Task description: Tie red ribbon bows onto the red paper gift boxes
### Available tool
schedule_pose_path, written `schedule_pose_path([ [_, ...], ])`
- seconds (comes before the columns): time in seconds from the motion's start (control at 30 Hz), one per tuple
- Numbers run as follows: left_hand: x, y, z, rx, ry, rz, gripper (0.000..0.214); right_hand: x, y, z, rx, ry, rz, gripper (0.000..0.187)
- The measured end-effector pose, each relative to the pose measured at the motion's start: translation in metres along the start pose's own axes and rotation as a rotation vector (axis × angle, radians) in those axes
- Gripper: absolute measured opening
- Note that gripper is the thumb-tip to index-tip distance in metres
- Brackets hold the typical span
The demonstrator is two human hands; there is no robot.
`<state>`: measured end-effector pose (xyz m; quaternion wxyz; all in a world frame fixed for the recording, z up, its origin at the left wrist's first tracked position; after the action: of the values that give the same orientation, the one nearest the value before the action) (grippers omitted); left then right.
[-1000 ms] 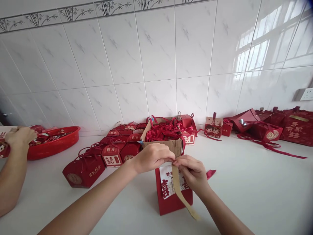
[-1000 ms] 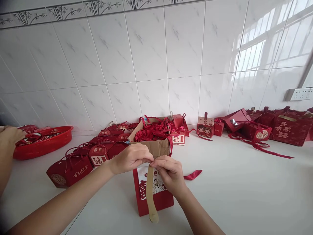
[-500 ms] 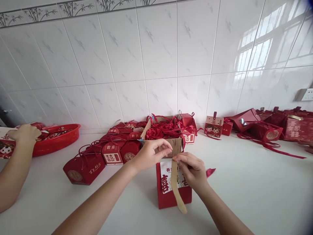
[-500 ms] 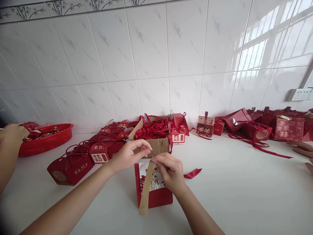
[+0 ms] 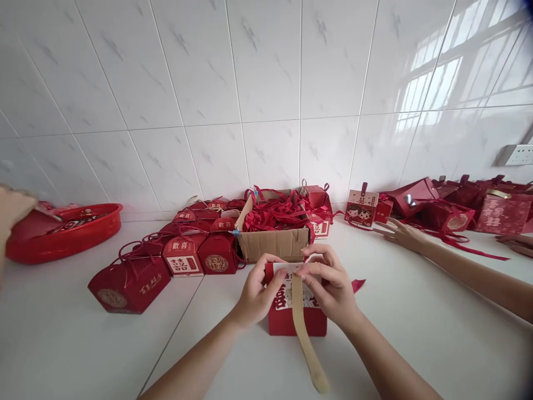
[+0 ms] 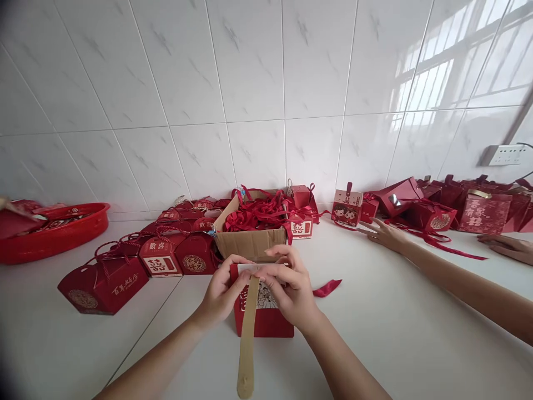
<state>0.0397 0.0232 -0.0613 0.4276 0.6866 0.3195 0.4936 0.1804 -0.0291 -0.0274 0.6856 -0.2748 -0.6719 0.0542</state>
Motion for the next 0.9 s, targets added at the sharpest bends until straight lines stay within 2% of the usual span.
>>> schedule_pose_path([
  [0.1,-0.001,0.001,-0.001,0.008,0.009,0.025,0.020,-0.002,-0.001,0.000,-0.076,-0.045,0.009,0.013],
  [0.23,-0.003,0.003,-0.002,0.016,0.027,0.042,0.020,-0.005,-0.007,0.000,-0.192,-0.066,-0.066,0.016],
  [0.4,-0.004,-0.003,0.000,-0.058,0.015,-0.027,0.024,-0.006,-0.011,0.001,-0.229,-0.049,-0.116,0.020],
  [0.6,-0.005,-0.003,0.002,-0.089,-0.007,-0.026,0.024,-0.006,-0.014,0.004,-0.265,-0.057,-0.147,0.019],
  [0.83,-0.008,0.002,0.002,-0.076,-0.018,-0.002,0.023,-0.008,-0.013,0.005,-0.270,-0.016,-0.113,0.020],
  [0.9,-0.011,0.006,0.001,-0.070,-0.008,0.036,0.020,-0.009,-0.012,0.005,-0.226,0.015,-0.080,0.028],
])
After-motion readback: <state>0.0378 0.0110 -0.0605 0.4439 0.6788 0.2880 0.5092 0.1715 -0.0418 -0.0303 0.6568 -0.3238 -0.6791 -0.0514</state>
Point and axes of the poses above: each hand's wrist, its own x-axis towards the middle knuckle, its own z-axis out of the palm, y = z × x, the point moved 7 cm from there along x, towards the middle knuckle, and after that the axes turned 6 degrees about y, right-handed, at the moved point
